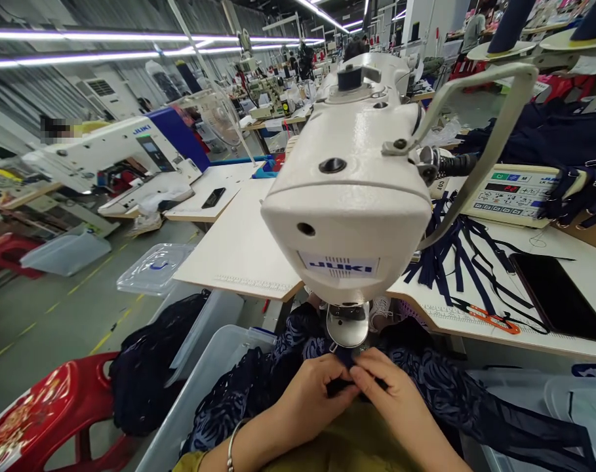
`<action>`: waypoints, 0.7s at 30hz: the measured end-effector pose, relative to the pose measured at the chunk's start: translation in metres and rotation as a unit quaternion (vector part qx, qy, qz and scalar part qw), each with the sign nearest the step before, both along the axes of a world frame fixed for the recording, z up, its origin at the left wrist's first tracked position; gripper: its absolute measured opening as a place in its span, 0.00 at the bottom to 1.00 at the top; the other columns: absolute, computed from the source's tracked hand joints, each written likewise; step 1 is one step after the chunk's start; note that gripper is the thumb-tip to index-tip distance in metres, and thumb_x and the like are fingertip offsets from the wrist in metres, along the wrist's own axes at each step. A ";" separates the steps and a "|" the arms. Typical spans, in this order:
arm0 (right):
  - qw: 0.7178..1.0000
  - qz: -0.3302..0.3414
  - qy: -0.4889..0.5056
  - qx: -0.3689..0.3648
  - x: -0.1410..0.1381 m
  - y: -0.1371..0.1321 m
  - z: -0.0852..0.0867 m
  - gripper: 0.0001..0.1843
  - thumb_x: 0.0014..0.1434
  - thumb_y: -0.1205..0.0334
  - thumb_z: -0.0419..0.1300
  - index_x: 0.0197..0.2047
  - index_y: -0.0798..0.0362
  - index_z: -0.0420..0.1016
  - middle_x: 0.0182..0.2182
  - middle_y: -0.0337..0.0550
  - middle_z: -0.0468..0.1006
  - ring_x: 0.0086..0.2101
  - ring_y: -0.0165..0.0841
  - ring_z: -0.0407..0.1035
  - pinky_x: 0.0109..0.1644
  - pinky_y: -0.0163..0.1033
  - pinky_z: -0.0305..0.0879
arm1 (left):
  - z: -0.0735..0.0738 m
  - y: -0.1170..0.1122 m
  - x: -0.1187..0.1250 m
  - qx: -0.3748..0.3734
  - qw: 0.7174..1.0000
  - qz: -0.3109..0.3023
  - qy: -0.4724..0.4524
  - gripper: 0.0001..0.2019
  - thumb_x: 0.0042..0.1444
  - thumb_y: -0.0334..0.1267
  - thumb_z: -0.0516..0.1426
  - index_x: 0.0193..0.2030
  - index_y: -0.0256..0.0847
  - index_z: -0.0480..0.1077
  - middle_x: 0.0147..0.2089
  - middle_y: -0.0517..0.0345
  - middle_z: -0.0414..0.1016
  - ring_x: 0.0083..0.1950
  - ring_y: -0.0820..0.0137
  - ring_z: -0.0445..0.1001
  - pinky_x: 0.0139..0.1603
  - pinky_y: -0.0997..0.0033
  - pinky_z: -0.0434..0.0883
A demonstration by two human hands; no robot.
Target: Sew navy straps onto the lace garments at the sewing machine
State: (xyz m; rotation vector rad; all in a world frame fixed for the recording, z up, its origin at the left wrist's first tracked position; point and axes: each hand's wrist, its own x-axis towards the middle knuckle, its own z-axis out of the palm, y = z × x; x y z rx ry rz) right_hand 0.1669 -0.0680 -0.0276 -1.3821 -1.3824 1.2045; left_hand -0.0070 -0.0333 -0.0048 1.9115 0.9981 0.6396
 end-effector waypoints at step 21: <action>0.958 -0.159 0.022 0.235 0.001 -0.019 -0.012 0.06 0.55 0.61 0.67 0.27 0.47 0.78 0.28 0.42 0.78 0.33 0.38 0.75 0.37 0.40 0.76 | 0.014 -0.006 0.005 0.298 0.935 -0.074 0.178 0.05 0.67 0.33 0.52 0.38 0.40 0.66 0.34 0.60 0.69 0.34 0.69 0.70 0.31 0.71 0.68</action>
